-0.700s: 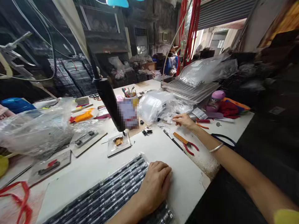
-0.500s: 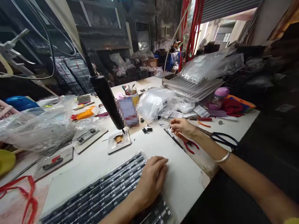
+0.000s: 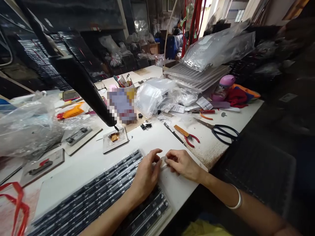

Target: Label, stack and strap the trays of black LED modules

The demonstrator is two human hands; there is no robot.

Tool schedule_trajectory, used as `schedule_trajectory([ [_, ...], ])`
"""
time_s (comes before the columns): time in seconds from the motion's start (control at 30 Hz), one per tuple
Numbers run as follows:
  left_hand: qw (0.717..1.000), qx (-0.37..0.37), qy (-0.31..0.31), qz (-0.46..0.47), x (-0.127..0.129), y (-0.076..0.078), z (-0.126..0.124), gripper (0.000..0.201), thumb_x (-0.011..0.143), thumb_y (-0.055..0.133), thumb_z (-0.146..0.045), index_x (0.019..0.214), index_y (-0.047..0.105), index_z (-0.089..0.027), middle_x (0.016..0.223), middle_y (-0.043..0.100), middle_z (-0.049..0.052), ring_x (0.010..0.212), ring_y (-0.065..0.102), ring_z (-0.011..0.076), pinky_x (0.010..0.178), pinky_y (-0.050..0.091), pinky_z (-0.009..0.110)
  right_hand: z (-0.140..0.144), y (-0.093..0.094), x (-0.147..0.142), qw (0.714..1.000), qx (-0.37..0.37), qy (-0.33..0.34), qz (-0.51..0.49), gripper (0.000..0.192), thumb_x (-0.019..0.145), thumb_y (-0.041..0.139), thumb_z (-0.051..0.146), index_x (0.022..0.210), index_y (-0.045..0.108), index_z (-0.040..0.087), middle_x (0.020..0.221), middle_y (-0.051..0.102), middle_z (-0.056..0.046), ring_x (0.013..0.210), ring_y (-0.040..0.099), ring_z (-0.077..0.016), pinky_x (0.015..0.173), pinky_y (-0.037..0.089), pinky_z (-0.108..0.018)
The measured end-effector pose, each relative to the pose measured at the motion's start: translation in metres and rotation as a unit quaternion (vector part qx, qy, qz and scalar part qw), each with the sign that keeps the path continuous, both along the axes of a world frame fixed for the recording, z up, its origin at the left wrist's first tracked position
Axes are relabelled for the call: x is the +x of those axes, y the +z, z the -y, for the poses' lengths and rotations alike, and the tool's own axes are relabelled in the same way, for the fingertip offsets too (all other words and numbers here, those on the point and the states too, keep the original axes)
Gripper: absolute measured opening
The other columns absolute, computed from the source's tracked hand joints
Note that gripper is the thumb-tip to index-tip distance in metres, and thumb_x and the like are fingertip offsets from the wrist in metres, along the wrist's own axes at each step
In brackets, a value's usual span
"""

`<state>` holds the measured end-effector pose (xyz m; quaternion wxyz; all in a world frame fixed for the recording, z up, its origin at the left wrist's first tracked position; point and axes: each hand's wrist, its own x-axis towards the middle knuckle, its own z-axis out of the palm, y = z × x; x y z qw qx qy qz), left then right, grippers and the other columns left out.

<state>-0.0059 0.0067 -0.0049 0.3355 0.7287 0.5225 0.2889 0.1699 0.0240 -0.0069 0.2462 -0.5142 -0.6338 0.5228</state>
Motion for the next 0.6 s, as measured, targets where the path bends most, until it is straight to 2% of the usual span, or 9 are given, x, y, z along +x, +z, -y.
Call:
schedule_trajectory([
  [0.07,0.997,0.067,0.004,-0.048,-0.001,0.002,0.003,0.024,0.092,0.04,-0.02,0.115,0.048,-0.018,0.097,0.06,0.007,0.09,0.056,0.0178,0.08,0.045,0.036,-0.001,0.0,0.0,0.982,0.13,0.013,0.136,0.01,0.085,0.049,0.017,0.082,0.058,0.016,0.074,0.063,-0.004,0.067,0.059,-0.0158,0.064,0.043,-0.029],
  [0.13,0.984,0.128,-0.031,-0.118,-0.002,0.004,0.007,0.023,0.093,0.039,-0.02,0.111,0.053,-0.017,0.106,0.061,0.01,0.102,0.055,0.0217,0.086,0.043,0.041,-0.002,0.0,0.0,0.949,0.198,0.031,0.243,0.011,0.086,0.048,0.015,0.09,0.059,0.016,0.082,0.066,-0.007,0.074,0.06,-0.0182,0.067,0.04,-0.03],
  [0.2,0.965,0.15,-0.098,-0.19,-0.002,0.005,0.011,0.026,0.093,0.041,-0.026,0.113,0.055,-0.019,0.117,0.061,0.01,0.114,0.051,0.0264,0.092,0.039,0.047,-0.004,0.001,0.001,0.931,0.196,0.052,0.305,0.014,0.087,0.05,0.019,0.098,0.058,0.016,0.079,0.066,-0.006,0.073,0.061,-0.0189,0.064,0.038,-0.029],
  [0.3,0.943,0.128,-0.163,-0.262,0.0,0.006,0.016,0.036,0.093,0.042,-0.039,0.122,0.053,-0.02,0.131,0.056,0.007,0.126,0.043,0.031,0.098,0.033,0.052,-0.013,0.006,0.008,0.928,0.168,0.085,0.323,0.02,0.087,0.054,0.027,0.104,0.056,0.018,0.07,0.065,-0.002,0.069,0.062,-0.0177,0.061,0.037,-0.026],
  [0.37,0.936,0.113,-0.171,-0.288,0.002,0.006,0.018,0.04,0.094,0.038,-0.043,0.124,0.052,-0.02,0.134,0.054,0.006,0.127,0.042,0.0318,0.1,0.031,0.054,-0.026,0.01,0.015,0.921,0.158,0.075,0.348,0.021,0.089,0.051,0.033,0.104,0.056,0.019,0.073,0.067,-0.002,0.071,0.062,-0.0177,0.061,0.037,-0.026],
  [0.47,0.932,0.104,-0.175,-0.3,0.002,0.007,0.017,0.041,0.095,0.036,-0.042,0.125,0.051,-0.02,0.136,0.052,0.007,0.129,0.04,0.0314,0.101,0.029,0.055,-0.05,0.014,0.026,0.878,0.143,0.038,0.455,0.024,0.092,0.042,0.034,0.103,0.056,0.017,0.088,0.069,-0.008,0.081,0.064,-0.0212,0.064,0.038,-0.028],
  [0.53,0.934,0.094,-0.179,-0.295,0.002,0.007,0.016,0.041,0.095,0.036,-0.042,0.127,0.048,-0.02,0.136,0.052,0.006,0.13,0.038,0.0307,0.102,0.029,0.054,-0.065,0.015,0.031,0.856,0.132,0.053,0.497,0.025,0.09,0.04,0.029,0.107,0.054,0.016,0.093,0.069,-0.01,0.083,0.064,-0.0232,0.064,0.038,-0.029],
  [0.6,0.935,0.082,-0.184,-0.29,0.002,0.008,0.015,0.045,0.094,0.035,-0.044,0.132,0.043,-0.021,0.135,0.052,0.006,0.13,0.037,0.0311,0.102,0.029,0.054,-0.077,0.015,0.034,0.851,0.126,0.086,0.502,0.028,0.086,0.043,0.025,0.111,0.052,0.016,0.092,0.069,-0.011,0.082,0.064,-0.0241,0.063,0.038,-0.03],
])
